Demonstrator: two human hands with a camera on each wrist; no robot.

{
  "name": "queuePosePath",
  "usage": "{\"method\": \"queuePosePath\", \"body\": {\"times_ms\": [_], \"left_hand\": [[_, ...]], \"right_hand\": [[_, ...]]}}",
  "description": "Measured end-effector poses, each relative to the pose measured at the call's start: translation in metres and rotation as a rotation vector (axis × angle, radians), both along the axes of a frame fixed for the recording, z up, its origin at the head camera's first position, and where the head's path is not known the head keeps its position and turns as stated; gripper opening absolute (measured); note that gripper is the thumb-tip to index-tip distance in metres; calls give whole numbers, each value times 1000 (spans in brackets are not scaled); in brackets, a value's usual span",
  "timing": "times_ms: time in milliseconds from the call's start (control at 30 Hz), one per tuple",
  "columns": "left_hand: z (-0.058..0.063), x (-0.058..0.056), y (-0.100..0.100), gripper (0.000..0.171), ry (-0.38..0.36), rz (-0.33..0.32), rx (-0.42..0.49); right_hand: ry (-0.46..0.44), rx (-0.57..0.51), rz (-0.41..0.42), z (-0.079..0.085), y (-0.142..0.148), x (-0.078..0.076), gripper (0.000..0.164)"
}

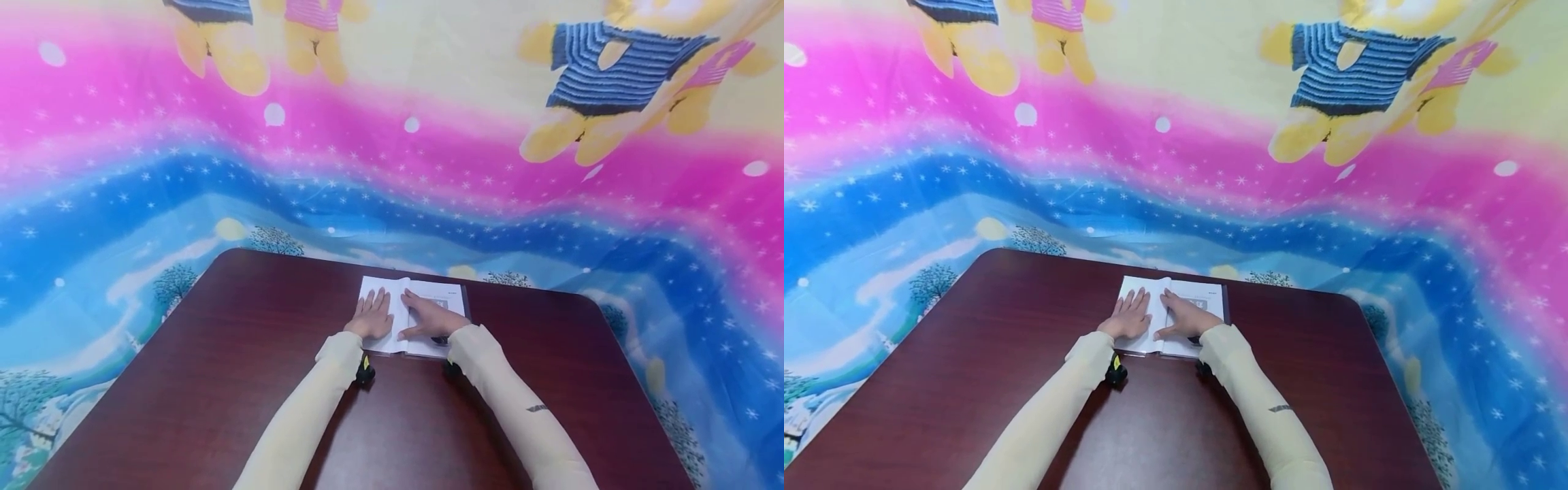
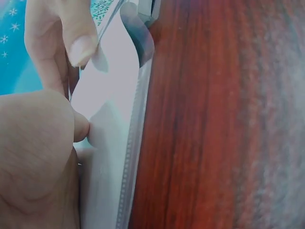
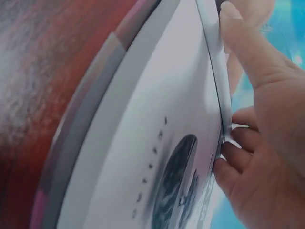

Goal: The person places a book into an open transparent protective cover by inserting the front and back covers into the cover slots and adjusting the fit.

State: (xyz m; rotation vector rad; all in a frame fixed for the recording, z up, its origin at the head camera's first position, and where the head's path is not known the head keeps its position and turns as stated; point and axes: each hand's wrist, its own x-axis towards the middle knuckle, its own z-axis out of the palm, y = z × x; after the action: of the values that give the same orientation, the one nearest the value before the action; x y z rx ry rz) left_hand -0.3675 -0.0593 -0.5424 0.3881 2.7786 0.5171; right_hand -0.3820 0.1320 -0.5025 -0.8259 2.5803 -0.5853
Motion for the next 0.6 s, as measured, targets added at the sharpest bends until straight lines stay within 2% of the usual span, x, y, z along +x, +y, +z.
{"method": "queuePosePath", "body": {"times_ms": [100, 200, 267, 367, 467, 600], "left_hand": [[-4, -4, -1, 64, -20, 3, -9], [-6, -6, 1, 64, -24, 13, -17], [-5, -4, 1, 64, -28, 21, -8], [0, 0, 1, 64, -32, 27, 11], [4, 6, 0, 64, -25, 28, 35], [2, 8, 1, 64, 4, 24, 46]], "right_hand": [[4, -74, -61, -2, 5, -2, 86], [50, -116, -172, 0, 16, -2, 74], [96, -98, -260, 1, 26, -1, 70], [141, -7, -387, 3, 40, 2, 71], [124, 60, -467, 5, 52, 6, 71], [52, 35, -532, 9, 61, 13, 64]]}}
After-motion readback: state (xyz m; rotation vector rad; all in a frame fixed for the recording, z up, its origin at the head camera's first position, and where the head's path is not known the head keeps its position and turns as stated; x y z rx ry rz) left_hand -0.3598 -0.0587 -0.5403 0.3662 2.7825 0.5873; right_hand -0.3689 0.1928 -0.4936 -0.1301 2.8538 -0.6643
